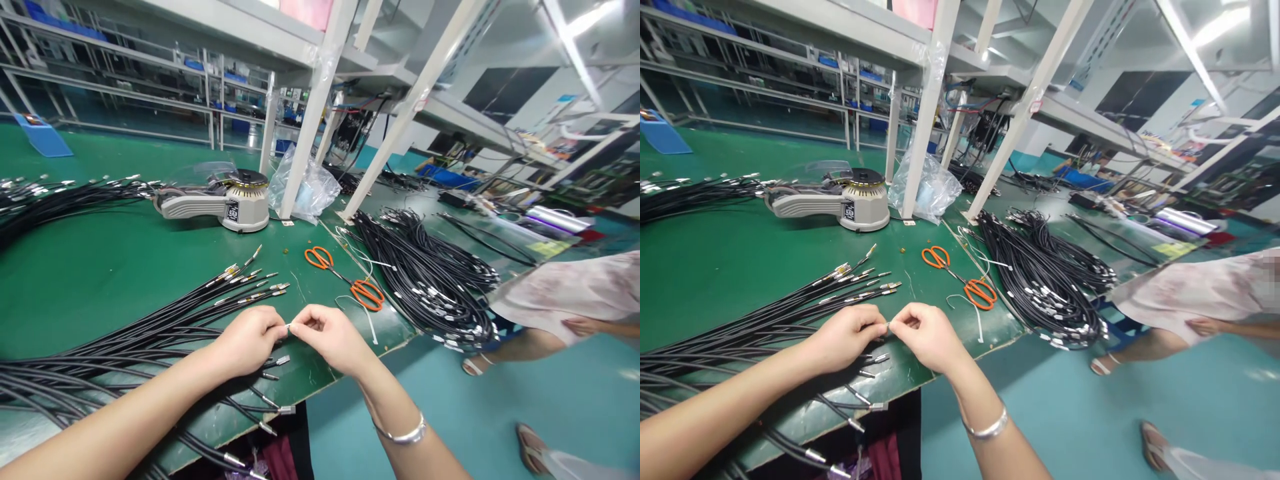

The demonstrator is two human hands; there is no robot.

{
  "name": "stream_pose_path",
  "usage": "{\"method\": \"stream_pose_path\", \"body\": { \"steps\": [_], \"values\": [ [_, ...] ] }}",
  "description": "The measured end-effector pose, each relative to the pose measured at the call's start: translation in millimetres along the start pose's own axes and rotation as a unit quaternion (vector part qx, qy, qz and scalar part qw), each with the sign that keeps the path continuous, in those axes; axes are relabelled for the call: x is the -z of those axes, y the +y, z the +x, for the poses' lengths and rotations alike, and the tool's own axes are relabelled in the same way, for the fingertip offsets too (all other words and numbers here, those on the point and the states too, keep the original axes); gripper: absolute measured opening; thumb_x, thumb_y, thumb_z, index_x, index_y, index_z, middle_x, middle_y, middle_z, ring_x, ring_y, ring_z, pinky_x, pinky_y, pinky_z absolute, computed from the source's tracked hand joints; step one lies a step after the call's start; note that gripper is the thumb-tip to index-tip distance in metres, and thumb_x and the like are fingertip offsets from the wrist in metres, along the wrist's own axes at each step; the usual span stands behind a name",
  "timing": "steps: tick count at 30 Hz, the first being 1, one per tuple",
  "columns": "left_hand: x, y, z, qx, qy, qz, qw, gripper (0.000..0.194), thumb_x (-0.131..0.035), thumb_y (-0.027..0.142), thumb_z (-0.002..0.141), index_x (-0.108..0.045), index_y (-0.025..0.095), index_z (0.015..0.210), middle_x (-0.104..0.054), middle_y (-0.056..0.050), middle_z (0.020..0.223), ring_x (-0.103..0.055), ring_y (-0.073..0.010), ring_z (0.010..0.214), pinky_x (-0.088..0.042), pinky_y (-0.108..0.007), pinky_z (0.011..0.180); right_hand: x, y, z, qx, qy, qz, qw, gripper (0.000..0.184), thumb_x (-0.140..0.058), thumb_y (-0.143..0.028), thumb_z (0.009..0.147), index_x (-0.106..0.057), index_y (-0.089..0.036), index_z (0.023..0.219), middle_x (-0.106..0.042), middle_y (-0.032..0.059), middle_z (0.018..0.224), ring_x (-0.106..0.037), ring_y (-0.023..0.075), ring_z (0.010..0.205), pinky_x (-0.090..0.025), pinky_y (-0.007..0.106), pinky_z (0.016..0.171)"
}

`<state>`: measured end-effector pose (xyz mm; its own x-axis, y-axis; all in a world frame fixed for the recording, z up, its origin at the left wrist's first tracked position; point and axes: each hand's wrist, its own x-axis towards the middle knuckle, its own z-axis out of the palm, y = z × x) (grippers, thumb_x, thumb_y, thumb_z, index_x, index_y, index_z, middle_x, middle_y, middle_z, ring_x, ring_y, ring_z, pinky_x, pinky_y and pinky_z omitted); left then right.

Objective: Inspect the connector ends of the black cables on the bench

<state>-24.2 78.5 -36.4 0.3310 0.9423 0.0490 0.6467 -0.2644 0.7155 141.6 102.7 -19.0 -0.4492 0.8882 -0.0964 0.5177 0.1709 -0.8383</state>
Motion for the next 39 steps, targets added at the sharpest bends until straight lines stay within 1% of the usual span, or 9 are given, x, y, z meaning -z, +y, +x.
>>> {"method": "stream_pose_path", "body": {
  "steps": [3, 5, 8, 14, 20, 25, 30, 34, 39],
  "values": [
    [10.1, 6.0, -2.6, -0.062, -0.054, 0.049, 0.995, 0.025, -0.044, 0.025, 0.084, -0.064, 0.017, 0.071, -0.06, -0.002, 0.071, -0.054, -0.0141, 0.073, -0.039, -0.022, 0.067, 6.4, 0.5, -12.4, -0.01, -0.046, -0.026, 0.999, 0.014, -0.055, -0.025, 0.075, -0.062, -0.014, 0.071, -0.061, 0.0002, 0.066, -0.052, 0.0105, 0.061, -0.039, 0.02, 0.055],
    [19.3, 5.9, -1.3, -0.091, -0.066, 0.066, 0.992, 0.03, -0.042, 0.031, 0.086, -0.064, 0.018, 0.07, -0.061, -0.001, 0.07, -0.054, -0.0142, 0.072, -0.039, -0.023, 0.068, 14.4, 2.5, -20.2, 0.01, -0.133, -0.055, 0.99, 0.013, -0.057, -0.024, 0.074, -0.064, -0.014, 0.069, -0.06, -0.0008, 0.064, -0.052, 0.01, 0.059, -0.039, 0.02, 0.054],
    [27.3, -4.7, 5.6, -0.054, 0.011, 0.095, 0.994, 0.031, -0.039, 0.031, 0.087, -0.065, 0.018, 0.075, -0.063, -0.003, 0.075, -0.056, -0.0159, 0.075, -0.041, -0.026, 0.071, 25.2, 7.0, -18.8, 0.023, -0.208, -0.075, 0.975, 0.015, -0.056, -0.025, 0.075, -0.066, -0.016, 0.069, -0.062, -0.0006, 0.062, -0.054, 0.0107, 0.057, -0.041, 0.02, 0.054],
    [23.3, -33.7, 14.7, -0.001, 0.147, 0.087, 0.985, 0.024, -0.04, 0.019, 0.084, -0.063, 0.017, 0.089, -0.065, -0.006, 0.091, -0.057, -0.0186, 0.088, -0.043, -0.031, 0.083, 20.3, 19.0, 39.9, 0.032, 0.044, -0.136, 0.989, 0.018, -0.049, -0.023, 0.079, -0.062, -0.017, 0.09, -0.065, 0.0033, 0.082, -0.058, 0.014, 0.071, -0.045, 0.026, 0.068],
    [23.9, -39.3, 12.2, 0.022, 0.193, 0.065, 0.979, 0.023, -0.041, 0.018, 0.083, -0.063, 0.017, 0.087, -0.065, -0.005, 0.088, -0.058, -0.0184, 0.085, -0.044, -0.032, 0.082, 17.4, 26.7, 84.7, 0.085, 0.047, -0.178, 0.979, 0.015, -0.055, -0.016, 0.074, -0.065, -0.02, 0.085, -0.059, 0.0037, 0.086, -0.055, 0.0151, 0.077, -0.04, 0.03, 0.078],
    [19.3, -26.8, 14.2, -0.027, 0.17, 0.086, 0.981, 0.025, -0.039, 0.018, 0.085, -0.063, 0.014, 0.091, -0.061, -0.007, 0.087, -0.054, -0.0176, 0.085, -0.043, -0.03, 0.081, 27.5, 27.4, 74.8, 0.09, 0.016, -0.151, 0.984, 0.005, -0.058, -0.019, 0.073, -0.062, -0.018, 0.072, -0.059, 0.001, 0.075, -0.055, 0.0128, 0.067, -0.043, 0.027, 0.068],
    [13.0, -2.6, 24.8, -0.068, 0.08, 0.138, 0.985, 0.028, -0.038, 0.025, 0.087, -0.062, 0.014, 0.098, -0.061, -0.009, 0.089, -0.052, -0.0217, 0.088, -0.04, -0.035, 0.082, 34.1, 18.4, 37.4, 0.076, 0.016, -0.087, 0.993, 0.011, -0.053, -0.026, 0.078, -0.057, -0.016, 0.079, -0.061, 0.0014, 0.077, -0.057, 0.0122, 0.071, -0.046, 0.024, 0.067],
    [8.0, 9.7, 28.3, -0.065, 0.012, 0.098, 0.993, 0.029, -0.038, 0.025, 0.087, -0.065, 0.017, 0.087, -0.063, -0.006, 0.081, -0.053, -0.0199, 0.084, -0.039, -0.032, 0.081, 35.6, 9.8, 12.1, 0.041, 0.024, -0.009, 0.999, 0.013, -0.057, -0.027, 0.074, -0.058, -0.015, 0.078, -0.061, 0.0019, 0.076, -0.056, 0.0121, 0.07, -0.046, 0.024, 0.067],
    [3.7, 17.2, 16.8, -0.055, -0.017, 0.025, 0.998, 0.024, -0.043, 0.028, 0.084, -0.065, 0.019, 0.08, -0.063, -0.002, 0.077, -0.055, -0.016, 0.078, -0.04, -0.028, 0.076, 37.9, 8.4, -5.2, -0.014, -0.004, 0.063, 0.998, 0.017, -0.063, -0.029, 0.069, -0.062, -0.014, 0.076, -0.06, 0.0004, 0.069, -0.054, 0.0112, 0.064, -0.044, 0.024, 0.061]
  ]
}}
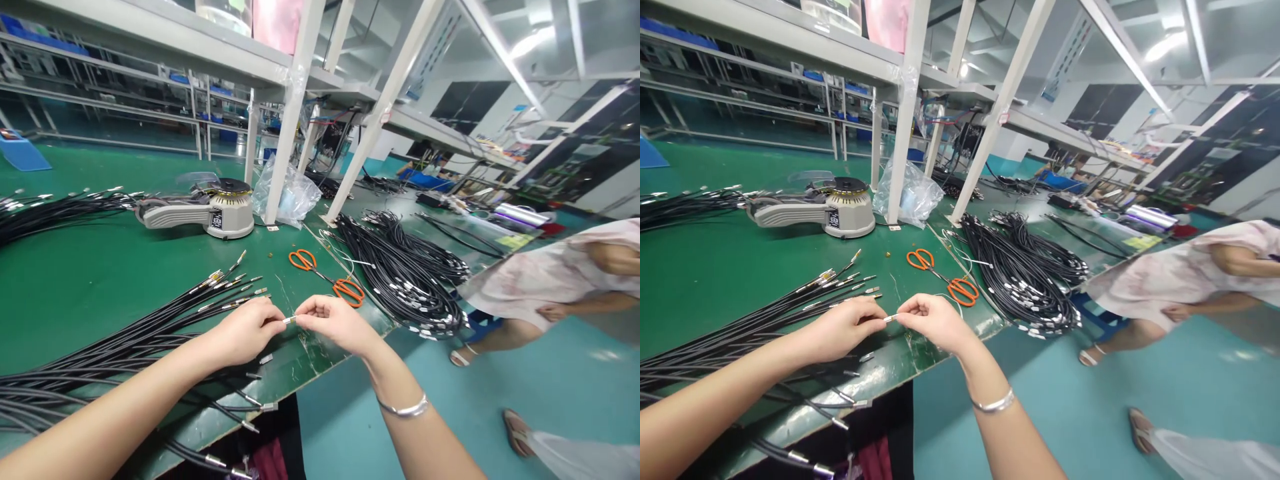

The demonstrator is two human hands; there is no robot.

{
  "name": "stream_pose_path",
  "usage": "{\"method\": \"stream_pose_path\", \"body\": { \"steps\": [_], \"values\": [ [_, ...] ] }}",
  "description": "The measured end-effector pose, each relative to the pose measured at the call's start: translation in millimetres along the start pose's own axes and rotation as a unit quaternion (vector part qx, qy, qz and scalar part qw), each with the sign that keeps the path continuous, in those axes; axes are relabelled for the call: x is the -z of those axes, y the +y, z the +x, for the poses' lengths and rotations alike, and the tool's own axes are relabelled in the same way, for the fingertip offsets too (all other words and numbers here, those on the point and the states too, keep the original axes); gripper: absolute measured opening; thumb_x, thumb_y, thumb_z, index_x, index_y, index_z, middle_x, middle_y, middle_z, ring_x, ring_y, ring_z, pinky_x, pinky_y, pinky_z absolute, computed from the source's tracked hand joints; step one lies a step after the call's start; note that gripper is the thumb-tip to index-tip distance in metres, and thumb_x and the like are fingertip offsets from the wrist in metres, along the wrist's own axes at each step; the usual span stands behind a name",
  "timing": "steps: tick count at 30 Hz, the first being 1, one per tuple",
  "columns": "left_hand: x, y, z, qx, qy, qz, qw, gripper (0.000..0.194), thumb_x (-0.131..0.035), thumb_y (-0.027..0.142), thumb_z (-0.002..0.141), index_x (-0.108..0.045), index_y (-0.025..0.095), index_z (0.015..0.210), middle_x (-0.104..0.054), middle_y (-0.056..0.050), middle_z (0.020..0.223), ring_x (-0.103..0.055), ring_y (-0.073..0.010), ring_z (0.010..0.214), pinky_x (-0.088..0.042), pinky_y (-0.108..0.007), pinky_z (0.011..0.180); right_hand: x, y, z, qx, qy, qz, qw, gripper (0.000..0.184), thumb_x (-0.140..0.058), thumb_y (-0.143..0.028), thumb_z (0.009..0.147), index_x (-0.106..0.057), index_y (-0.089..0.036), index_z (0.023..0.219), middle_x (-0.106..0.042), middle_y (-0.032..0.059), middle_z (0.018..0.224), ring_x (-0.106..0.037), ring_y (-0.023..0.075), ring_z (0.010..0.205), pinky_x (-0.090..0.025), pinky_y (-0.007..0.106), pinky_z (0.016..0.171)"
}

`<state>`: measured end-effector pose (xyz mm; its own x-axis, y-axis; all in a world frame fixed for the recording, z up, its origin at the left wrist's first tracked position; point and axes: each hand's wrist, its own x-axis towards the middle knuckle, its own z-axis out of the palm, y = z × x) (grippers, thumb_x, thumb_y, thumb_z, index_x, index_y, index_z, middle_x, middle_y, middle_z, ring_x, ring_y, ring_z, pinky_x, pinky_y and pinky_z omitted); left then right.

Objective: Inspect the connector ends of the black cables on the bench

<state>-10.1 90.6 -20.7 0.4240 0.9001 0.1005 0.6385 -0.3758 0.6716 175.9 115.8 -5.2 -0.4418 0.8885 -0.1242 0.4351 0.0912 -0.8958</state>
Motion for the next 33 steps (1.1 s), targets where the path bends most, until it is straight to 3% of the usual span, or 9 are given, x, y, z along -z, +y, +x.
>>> {"method": "stream_pose_path", "body": {
  "steps": [8, 13, 22, 28, 30, 33],
  "values": [
    [-8.4, 6.5, -11.6, 0.017, -0.013, 0.006, 1.0, 0.022, -0.042, 0.025, 0.083, -0.063, 0.018, 0.08, -0.062, -0.003, 0.079, -0.054, -0.0165, 0.079, -0.041, -0.027, 0.073, -8.8, -0.9, -17.9, -0.015, 0.001, -0.035, 0.999, 0.014, -0.06, -0.027, 0.07, -0.064, -0.014, 0.07, -0.058, -0.0005, 0.063, -0.048, 0.0098, 0.057, -0.037, 0.022, 0.052],
    [-15.9, 8.6, -14.4, -0.006, 0.025, 0.012, 1.0, 0.02, -0.043, 0.022, 0.083, -0.062, 0.018, 0.076, -0.06, -0.002, 0.074, -0.052, -0.016, 0.077, -0.04, -0.027, 0.071, -14.2, 1.9, -24.8, -0.011, 0.035, -0.042, 0.998, 0.014, -0.059, -0.028, 0.071, -0.063, -0.015, 0.068, -0.057, -0.0009, 0.062, -0.048, 0.0099, 0.056, -0.037, 0.022, 0.052],
    [-28.5, 10.9, -16.3, -0.002, 0.039, 0.034, 0.999, 0.02, -0.044, 0.018, 0.082, -0.061, 0.017, 0.072, -0.058, -0.003, 0.072, -0.051, -0.017, 0.076, -0.04, -0.028, 0.07, -20.4, 3.6, -29.8, -0.013, 0.042, -0.043, 0.998, 0.013, -0.058, -0.027, 0.071, -0.063, -0.014, 0.069, -0.059, -0.0002, 0.065, -0.05, 0.0106, 0.059, -0.038, 0.021, 0.055],
    [-30.8, 21.2, -17.6, -0.01, 0.004, 0.076, 0.997, 0.022, -0.042, 0.017, 0.083, -0.062, 0.015, 0.074, -0.059, -0.006, 0.074, -0.052, -0.019, 0.078, -0.04, -0.03, 0.072, -23.3, 11.5, -37.8, -0.021, 0.037, -0.021, 0.999, 0.014, -0.057, -0.027, 0.073, -0.062, -0.014, 0.069, -0.056, -0.0014, 0.062, -0.047, 0.0095, 0.056, -0.036, 0.02, 0.052],
    [-23.2, 27.4, -22.3, -0.034, -0.017, 0.099, 0.994, 0.023, -0.041, 0.018, 0.084, -0.063, 0.016, 0.078, -0.059, -0.006, 0.076, -0.051, -0.0197, 0.078, -0.04, -0.032, 0.073, -18.8, 13.3, -48.1, -0.027, 0.019, -0.016, 0.999, 0.012, -0.056, -0.025, 0.074, -0.061, -0.015, 0.069, -0.057, -0.0014, 0.062, -0.048, 0.0099, 0.057, -0.037, 0.02, 0.052],
    [-2.8, 24.7, -33.8, -0.072, -0.007, 0.115, 0.991, 0.024, -0.038, 0.02, 0.086, -0.061, 0.019, 0.091, -0.059, -0.006, 0.085, -0.051, -0.0197, 0.082, -0.04, -0.034, 0.076, -5.7, 13.3, -61.2, -0.046, -0.102, -0.043, 0.993, 0.011, -0.057, -0.021, 0.072, -0.064, -0.016, 0.066, -0.061, -0.0003, 0.061, -0.053, 0.0116, 0.057, -0.039, 0.021, 0.054]
  ]
}}
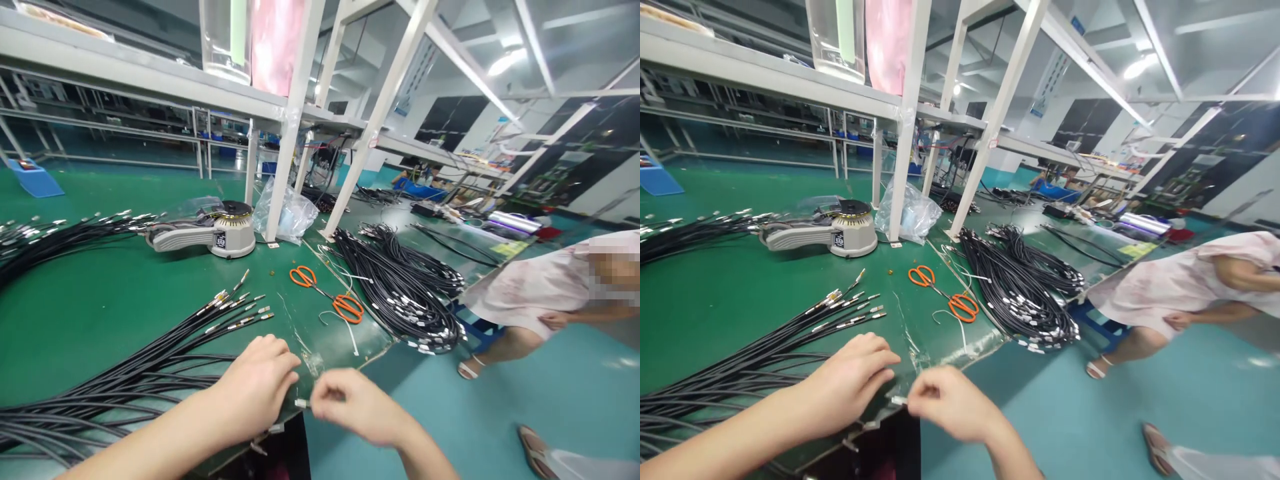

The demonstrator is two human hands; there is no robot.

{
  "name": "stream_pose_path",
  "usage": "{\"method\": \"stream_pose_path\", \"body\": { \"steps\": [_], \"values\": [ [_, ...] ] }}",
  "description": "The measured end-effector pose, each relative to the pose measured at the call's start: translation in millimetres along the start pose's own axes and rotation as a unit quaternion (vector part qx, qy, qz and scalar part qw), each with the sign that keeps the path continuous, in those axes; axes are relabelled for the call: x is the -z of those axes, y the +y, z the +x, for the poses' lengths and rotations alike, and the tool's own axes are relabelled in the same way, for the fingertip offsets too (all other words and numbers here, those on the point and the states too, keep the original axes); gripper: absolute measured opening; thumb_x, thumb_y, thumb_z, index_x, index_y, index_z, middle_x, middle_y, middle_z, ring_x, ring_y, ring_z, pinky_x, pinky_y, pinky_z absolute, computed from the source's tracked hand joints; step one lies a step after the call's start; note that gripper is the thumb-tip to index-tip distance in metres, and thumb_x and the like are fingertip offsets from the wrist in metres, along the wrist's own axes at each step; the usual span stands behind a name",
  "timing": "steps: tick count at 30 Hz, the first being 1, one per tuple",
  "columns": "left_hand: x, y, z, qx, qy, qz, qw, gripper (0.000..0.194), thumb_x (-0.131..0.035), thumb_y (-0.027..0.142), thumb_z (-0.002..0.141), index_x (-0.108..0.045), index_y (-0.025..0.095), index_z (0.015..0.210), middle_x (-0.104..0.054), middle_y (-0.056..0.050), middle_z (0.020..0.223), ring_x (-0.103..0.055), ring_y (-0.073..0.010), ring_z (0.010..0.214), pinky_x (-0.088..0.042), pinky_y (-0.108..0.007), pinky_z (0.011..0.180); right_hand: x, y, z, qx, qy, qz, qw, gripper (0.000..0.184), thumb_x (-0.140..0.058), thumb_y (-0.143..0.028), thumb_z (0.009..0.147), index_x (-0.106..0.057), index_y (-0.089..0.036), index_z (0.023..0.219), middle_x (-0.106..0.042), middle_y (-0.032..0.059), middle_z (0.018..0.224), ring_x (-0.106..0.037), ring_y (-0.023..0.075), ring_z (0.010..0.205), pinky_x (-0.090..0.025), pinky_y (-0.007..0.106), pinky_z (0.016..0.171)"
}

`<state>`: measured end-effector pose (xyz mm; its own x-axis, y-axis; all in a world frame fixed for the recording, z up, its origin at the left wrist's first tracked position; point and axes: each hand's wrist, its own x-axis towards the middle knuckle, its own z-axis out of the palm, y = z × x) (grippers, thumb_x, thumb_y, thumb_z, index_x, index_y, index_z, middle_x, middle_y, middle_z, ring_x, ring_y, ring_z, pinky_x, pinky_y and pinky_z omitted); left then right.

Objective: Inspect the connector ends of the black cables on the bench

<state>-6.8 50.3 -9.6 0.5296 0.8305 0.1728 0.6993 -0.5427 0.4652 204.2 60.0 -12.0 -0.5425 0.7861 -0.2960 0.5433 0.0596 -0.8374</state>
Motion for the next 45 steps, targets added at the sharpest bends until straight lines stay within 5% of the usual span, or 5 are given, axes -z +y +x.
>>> {"method": "stream_pose_path", "body": {
  "steps": [2, 7, 13, 28, 45],
  "values": [
    [12.3, -15.7, -8.1, 0.009, 0.021, 0.004, 1.0, 0.025, -0.037, 0.021, 0.087, -0.061, 0.02, 0.094, -0.059, -0.006, 0.089, -0.051, -0.019, 0.084, -0.04, -0.033, 0.078, 10.0, -1.4, 1.5, -0.015, -0.055, -0.023, 0.998, 0.016, -0.055, -0.023, 0.075, -0.065, -0.016, 0.065, -0.063, 0.0011, 0.06, -0.056, 0.013, 0.057, -0.042, 0.022, 0.054],
    [22.8, -63.1, -6.7, 0.076, 0.051, 0.02, 0.996, 0.027, -0.036, 0.02, 0.087, -0.063, 0.018, 0.088, -0.061, -0.006, 0.084, -0.053, -0.018, 0.082, -0.043, -0.031, 0.077, 22.3, -12.6, 68.6, 0.082, 0.142, -0.143, 0.976, 0.018, -0.049, -0.025, 0.081, -0.065, -0.019, 0.088, -0.065, 0.0028, 0.082, -0.058, 0.0142, 0.072, -0.045, 0.026, 0.068],
    [12.2, -70.0, 17.1, 0.095, 0.072, 0.032, 0.992, 0.027, -0.037, 0.018, 0.087, -0.064, 0.016, 0.091, -0.06, -0.007, 0.084, -0.051, -0.0196, 0.084, -0.041, -0.032, 0.08, 8.6, -16.4, 136.3, 0.112, 0.138, -0.18, 0.968, 0.01, -0.059, -0.017, 0.073, -0.066, -0.019, 0.079, -0.058, 0.0016, 0.075, -0.054, 0.0134, 0.068, -0.043, 0.028, 0.071],
    [7.1, -65.3, 34.8, 0.085, 0.013, -0.064, 0.994, 0.024, -0.044, 0.025, 0.086, -0.064, 0.018, 0.077, -0.061, -0.002, 0.074, -0.051, -0.016, 0.078, -0.039, -0.027, 0.074, 12.3, -32.7, 92.3, 0.04, 0.102, 0.003, 0.994, 0.014, -0.057, -0.028, 0.074, -0.063, -0.015, 0.074, -0.062, 0.0006, 0.068, -0.056, 0.0113, 0.063, -0.044, 0.021, 0.058],
    [-2.6, -41.2, 27.3, 0.071, 0.011, -0.057, 0.996, 0.026, -0.041, 0.016, 0.085, -0.06, 0.016, 0.068, -0.057, -0.003, 0.069, -0.051, -0.0169, 0.074, -0.04, -0.029, 0.071, -11.0, -23.5, 75.5, 0.024, 0.12, 0.032, 0.992, 0.016, -0.051, -0.027, 0.078, -0.057, -0.014, 0.071, -0.058, 0.0003, 0.065, -0.053, 0.0114, 0.063, -0.042, 0.023, 0.062]
  ]
}}
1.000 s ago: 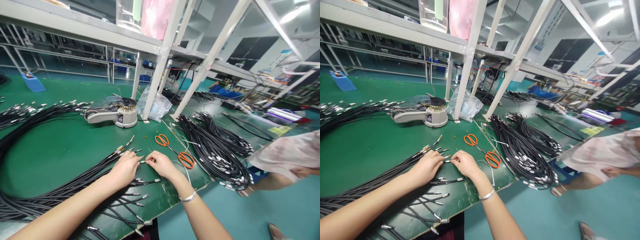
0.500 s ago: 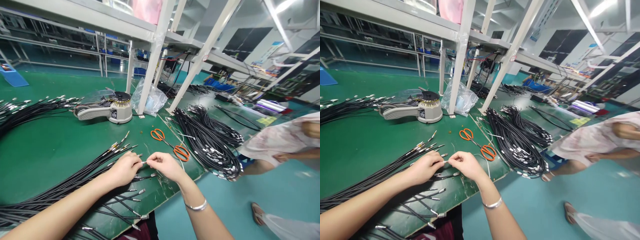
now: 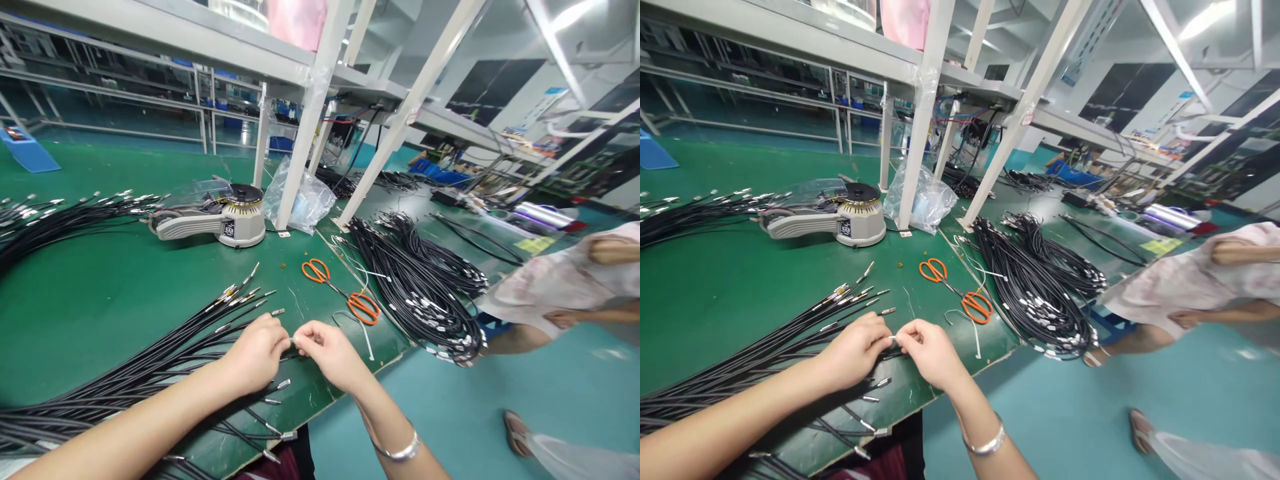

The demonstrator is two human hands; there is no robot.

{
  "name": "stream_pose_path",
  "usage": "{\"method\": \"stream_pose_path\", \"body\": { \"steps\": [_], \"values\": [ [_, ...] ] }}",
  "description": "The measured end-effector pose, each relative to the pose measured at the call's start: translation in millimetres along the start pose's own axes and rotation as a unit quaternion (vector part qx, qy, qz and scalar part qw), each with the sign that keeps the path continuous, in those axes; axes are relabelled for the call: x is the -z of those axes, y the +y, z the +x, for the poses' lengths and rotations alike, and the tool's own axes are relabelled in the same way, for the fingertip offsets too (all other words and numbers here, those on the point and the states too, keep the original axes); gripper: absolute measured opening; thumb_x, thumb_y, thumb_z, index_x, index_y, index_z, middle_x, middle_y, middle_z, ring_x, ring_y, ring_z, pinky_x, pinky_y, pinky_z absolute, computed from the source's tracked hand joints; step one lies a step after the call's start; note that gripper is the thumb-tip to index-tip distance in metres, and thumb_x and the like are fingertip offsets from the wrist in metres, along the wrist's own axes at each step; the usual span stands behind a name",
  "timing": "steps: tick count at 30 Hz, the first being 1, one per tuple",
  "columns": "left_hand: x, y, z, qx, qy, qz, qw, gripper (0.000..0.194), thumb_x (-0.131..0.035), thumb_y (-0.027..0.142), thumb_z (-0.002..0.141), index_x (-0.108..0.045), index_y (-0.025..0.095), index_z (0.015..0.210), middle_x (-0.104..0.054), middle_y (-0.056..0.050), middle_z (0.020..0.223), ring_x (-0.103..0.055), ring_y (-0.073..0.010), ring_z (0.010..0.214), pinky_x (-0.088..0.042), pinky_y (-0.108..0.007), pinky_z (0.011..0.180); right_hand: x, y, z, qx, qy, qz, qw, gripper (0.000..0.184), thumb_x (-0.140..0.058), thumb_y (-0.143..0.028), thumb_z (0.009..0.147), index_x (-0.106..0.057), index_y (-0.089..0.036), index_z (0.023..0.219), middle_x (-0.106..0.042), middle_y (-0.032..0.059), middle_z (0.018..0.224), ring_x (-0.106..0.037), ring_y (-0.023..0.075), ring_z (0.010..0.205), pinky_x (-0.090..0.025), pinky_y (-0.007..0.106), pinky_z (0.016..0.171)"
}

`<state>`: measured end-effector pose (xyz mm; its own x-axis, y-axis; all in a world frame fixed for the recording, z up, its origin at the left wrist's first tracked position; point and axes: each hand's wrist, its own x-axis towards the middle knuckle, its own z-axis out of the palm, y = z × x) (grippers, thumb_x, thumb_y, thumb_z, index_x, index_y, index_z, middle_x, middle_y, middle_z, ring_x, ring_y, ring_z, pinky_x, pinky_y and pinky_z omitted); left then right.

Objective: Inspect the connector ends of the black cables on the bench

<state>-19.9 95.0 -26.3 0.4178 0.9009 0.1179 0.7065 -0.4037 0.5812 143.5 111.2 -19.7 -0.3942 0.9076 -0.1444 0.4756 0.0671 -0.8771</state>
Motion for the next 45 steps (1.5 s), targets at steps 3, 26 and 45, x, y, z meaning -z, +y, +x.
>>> {"method": "stream_pose_path", "body": {
  "steps": [3, 26, 45],
  "values": [
    [2.7, 5.9, -23.2, -0.048, -0.018, 0.036, 0.998, 0.023, -0.039, 0.019, 0.087, -0.061, 0.017, 0.082, -0.057, -0.004, 0.076, -0.05, -0.0186, 0.078, -0.041, -0.032, 0.074, 6.6, -1.9, -18.6, -0.009, -0.051, -0.057, 0.997, 0.014, -0.052, -0.025, 0.077, -0.06, -0.016, 0.07, -0.059, -0.0007, 0.066, -0.052, 0.0107, 0.063, -0.04, 0.02, 0.059],
    [24.6, -38.2, -20.2, 0.027, 0.021, 0.152, 0.988, 0.026, -0.039, 0.021, 0.087, -0.064, 0.015, 0.089, -0.058, -0.008, 0.082, -0.047, -0.0217, 0.082, -0.04, -0.035, 0.076, -18.8, -15.6, 45.0, 0.17, -0.027, -0.245, 0.954, 0.011, -0.05, -0.018, 0.079, -0.061, -0.018, 0.076, -0.059, 0.0016, 0.075, -0.055, 0.0125, 0.069, -0.042, 0.024, 0.066],
    [22.1, -36.5, -21.7, 0.012, 0.065, 0.003, 0.998, 0.027, -0.038, 0.023, 0.088, -0.058, 0.016, 0.071, -0.054, -0.003, 0.071, -0.046, -0.016, 0.073, -0.039, -0.029, 0.07, -19.6, -18.7, 33.7, 0.149, -0.002, -0.119, 0.982, 0.014, -0.05, -0.023, 0.082, -0.056, -0.018, 0.071, -0.059, 0.0008, 0.073, -0.054, 0.0125, 0.068, -0.042, 0.024, 0.065]
  ]
}}
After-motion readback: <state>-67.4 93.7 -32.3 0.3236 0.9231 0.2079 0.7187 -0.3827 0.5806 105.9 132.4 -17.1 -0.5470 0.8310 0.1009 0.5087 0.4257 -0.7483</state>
